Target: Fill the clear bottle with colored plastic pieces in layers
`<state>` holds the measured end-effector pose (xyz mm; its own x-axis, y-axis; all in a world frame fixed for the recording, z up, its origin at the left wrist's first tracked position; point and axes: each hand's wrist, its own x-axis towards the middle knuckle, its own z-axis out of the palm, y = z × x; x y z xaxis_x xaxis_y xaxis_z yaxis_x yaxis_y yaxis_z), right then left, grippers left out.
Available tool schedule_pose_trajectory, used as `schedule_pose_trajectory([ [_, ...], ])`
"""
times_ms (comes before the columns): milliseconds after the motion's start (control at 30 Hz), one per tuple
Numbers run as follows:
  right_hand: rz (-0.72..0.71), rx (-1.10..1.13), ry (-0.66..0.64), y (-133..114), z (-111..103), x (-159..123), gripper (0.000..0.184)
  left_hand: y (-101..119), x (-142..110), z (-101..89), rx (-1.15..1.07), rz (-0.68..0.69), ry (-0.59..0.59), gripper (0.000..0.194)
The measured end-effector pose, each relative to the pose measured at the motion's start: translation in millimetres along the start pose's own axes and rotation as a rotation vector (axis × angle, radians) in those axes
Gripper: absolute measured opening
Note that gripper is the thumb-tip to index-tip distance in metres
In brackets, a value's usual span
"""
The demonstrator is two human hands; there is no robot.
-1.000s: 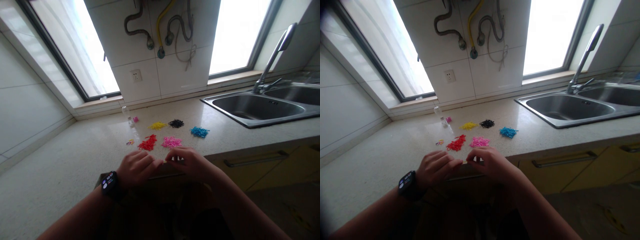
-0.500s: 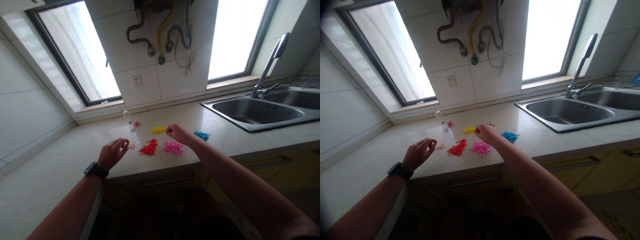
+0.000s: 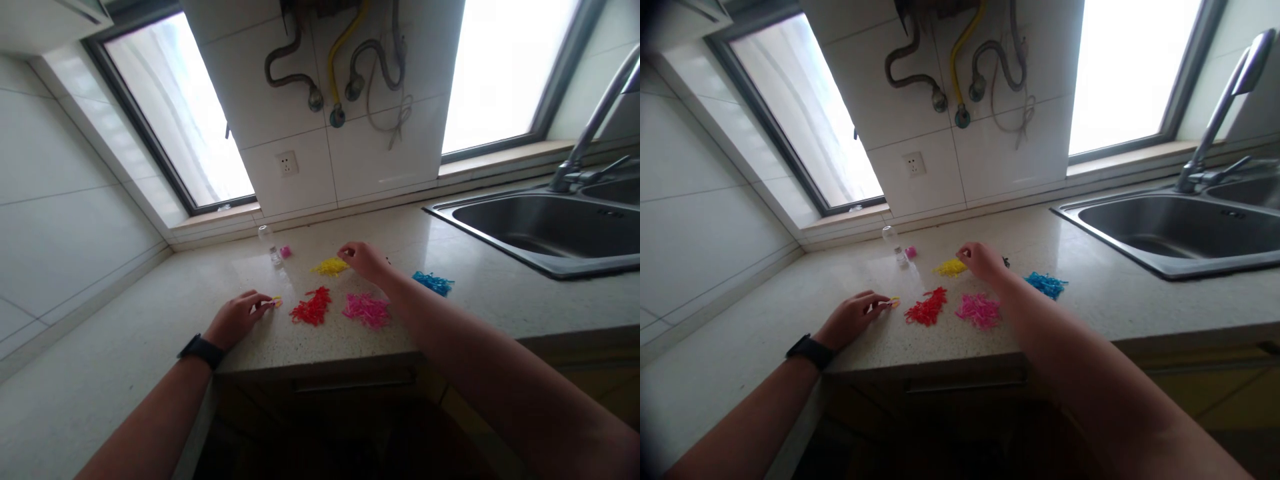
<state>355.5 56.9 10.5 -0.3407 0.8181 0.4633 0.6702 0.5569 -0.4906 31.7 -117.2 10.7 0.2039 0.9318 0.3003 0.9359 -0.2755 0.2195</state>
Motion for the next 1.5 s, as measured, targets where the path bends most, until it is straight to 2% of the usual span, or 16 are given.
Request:
schedule_pose_trajectory([
  [167,-0.058,0.124,0.015,12.0,-4.6,-3.3,0.028,0.2,-0.1,-1.5,-0.01,-0.023,-0.026,0.033],
  [600,-0.093,0.083,-0.045,-0.2,-11.3,-15.8,0.027,-3.9,-4.9,0.7,0.059,-0.084,0.026,0.026],
  [800,-0.094,0.079,-0.06,1.1,-11.2,-17.7,0.027,-6.3,-5.9,1.2,0.054,-0.126,0.134,0.026],
  [933,-0.082,0.157,-0.011,2.7,-8.7,-15.6,0.027,-5.1,-3.7,1.0,0.001,-0.147,0.235,0.025],
  [1067,0.035,0.373,0.094,2.9,-10.5,-9.4,0.029,9.6,1.9,-4.1,-0.109,-0.214,0.332,0.032],
  [1233,0.162,0.692,0.209,-3.5,-19.2,-5.4,0.03,54.7,5.1,-7.8,-0.337,-0.229,0.328,0.035],
  [1300,0.157,0.763,0.137,-10.0,-22.8,-8.3,0.03,74.3,4.2,-3.6,-0.44,-0.198,0.301,0.033],
  [1367,0.093,0.787,-0.006,-18.6,-26.5,-13.9,0.028,90.6,2.6,3.9,-0.538,-0.181,0.285,0.032],
  [1500,-0.172,0.769,-0.391,-38.6,-34.8,-29.8,0.023,112.0,-0.4,20.9,-0.698,-0.221,0.246,0.031],
])
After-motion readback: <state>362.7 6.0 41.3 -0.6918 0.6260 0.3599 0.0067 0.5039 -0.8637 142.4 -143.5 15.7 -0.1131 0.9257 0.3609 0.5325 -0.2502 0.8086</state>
